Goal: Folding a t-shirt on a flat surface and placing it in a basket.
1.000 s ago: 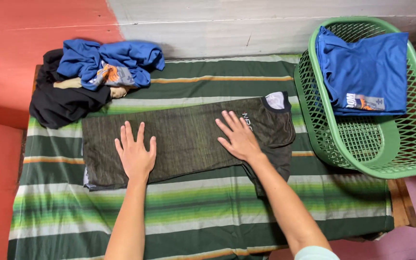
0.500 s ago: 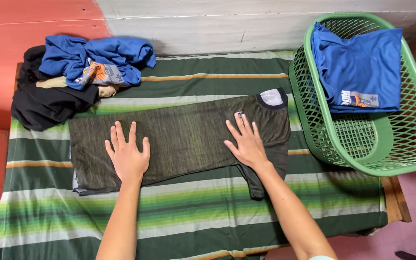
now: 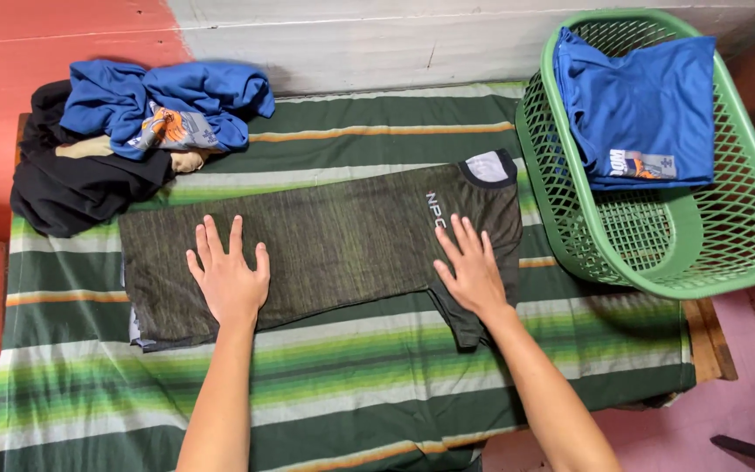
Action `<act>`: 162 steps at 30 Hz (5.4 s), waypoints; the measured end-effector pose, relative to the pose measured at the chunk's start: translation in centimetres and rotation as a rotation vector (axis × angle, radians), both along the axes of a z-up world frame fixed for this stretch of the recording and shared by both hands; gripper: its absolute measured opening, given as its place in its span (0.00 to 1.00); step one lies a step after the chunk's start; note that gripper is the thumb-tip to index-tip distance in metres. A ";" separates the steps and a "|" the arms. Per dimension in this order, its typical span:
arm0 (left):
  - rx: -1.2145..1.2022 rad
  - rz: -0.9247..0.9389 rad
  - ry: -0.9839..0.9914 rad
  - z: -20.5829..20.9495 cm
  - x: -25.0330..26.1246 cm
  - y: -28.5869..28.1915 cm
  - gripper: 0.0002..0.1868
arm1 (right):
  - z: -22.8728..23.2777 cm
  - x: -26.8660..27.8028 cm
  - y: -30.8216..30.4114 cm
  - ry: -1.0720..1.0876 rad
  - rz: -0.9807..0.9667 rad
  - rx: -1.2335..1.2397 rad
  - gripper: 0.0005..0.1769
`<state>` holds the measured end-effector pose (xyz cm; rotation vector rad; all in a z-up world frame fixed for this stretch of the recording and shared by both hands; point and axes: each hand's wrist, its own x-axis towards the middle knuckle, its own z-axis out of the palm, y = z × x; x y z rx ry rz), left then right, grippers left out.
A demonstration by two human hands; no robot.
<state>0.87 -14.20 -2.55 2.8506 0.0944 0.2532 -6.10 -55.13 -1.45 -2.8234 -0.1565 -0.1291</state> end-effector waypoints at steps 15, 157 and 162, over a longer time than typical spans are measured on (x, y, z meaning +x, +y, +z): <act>-0.340 -0.750 -0.166 6.7 -4.7 -13.2 0.19 | -0.8 -4.3 -9.9 0.324 -0.536 0.174 0.25; -0.046 -0.068 -0.069 -0.4 1.2 0.3 0.31 | -0.7 7.6 10.0 -0.182 0.113 -0.064 0.43; -0.038 -0.034 -0.069 -0.1 1.4 0.3 0.32 | 1.7 5.0 8.3 -0.002 0.200 -0.031 0.41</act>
